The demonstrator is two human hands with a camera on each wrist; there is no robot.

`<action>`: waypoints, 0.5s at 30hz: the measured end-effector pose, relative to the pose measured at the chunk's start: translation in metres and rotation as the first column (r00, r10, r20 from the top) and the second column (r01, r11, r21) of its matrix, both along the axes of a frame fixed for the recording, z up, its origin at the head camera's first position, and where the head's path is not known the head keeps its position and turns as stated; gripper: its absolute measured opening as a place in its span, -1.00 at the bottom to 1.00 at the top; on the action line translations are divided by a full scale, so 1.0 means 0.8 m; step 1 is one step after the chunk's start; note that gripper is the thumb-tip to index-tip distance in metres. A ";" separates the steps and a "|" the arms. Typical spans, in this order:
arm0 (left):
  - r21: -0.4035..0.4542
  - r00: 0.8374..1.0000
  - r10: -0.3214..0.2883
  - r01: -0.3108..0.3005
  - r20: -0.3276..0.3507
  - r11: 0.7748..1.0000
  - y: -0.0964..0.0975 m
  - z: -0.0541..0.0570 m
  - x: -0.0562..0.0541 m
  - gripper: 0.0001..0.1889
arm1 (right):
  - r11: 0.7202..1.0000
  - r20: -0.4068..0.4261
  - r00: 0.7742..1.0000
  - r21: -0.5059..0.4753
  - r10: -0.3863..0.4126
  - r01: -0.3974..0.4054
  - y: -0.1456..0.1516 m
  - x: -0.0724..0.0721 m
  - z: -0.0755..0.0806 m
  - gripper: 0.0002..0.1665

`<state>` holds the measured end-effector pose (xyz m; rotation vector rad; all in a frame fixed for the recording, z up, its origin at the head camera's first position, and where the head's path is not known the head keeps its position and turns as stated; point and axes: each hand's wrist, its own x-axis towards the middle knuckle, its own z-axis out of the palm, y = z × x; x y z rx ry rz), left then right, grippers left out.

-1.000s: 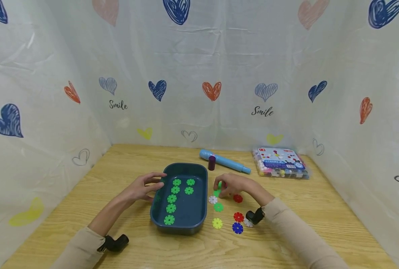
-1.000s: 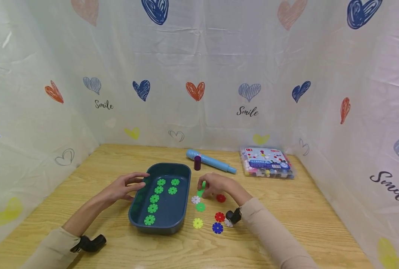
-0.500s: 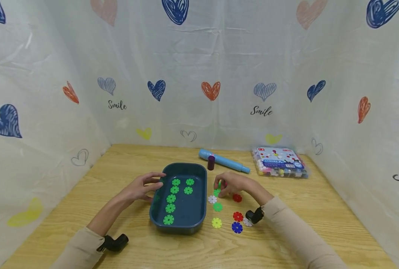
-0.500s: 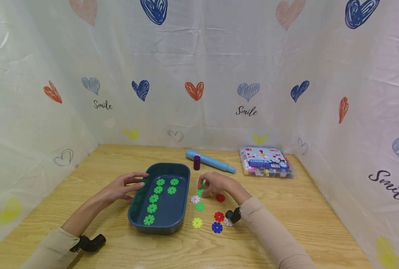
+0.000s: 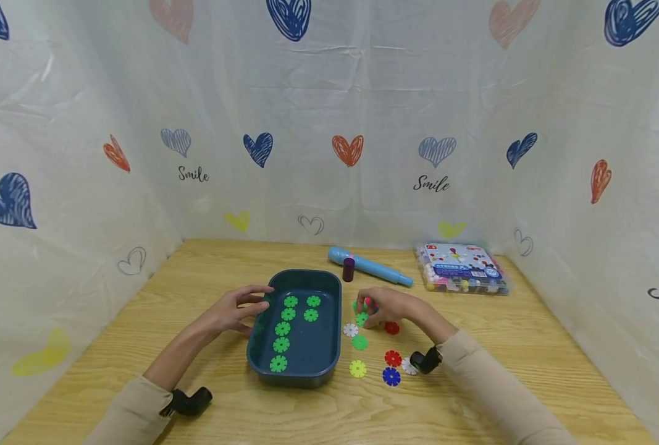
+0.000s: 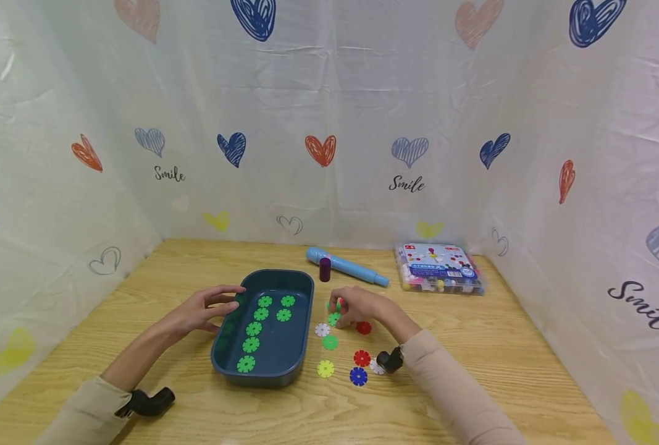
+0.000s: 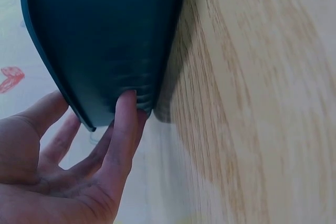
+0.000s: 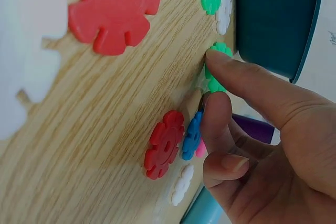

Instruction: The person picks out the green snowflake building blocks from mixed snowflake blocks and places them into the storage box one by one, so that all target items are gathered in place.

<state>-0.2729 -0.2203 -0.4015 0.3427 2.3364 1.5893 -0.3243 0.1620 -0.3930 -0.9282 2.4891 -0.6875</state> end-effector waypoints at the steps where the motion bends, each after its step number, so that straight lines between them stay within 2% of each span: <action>1: -0.001 1.000 0.000 0.000 0.000 1.000 0.000 0.000 0.000 -0.40 | 1.000 0.000 1.000 -0.003 0.003 -0.003 0.001 0.000 0.000 -0.71; 11: 0.000 1.000 0.001 -0.001 -0.004 1.000 -0.001 0.000 0.001 -0.41 | 0.999 0.069 0.997 -0.036 0.019 -0.017 0.010 -0.001 0.002 -0.79; 15: 0.000 1.000 0.006 -0.006 -0.002 1.000 0.000 0.000 0.000 -0.41 | 0.997 0.080 0.995 -0.056 0.059 -0.055 0.014 -0.003 0.004 -0.81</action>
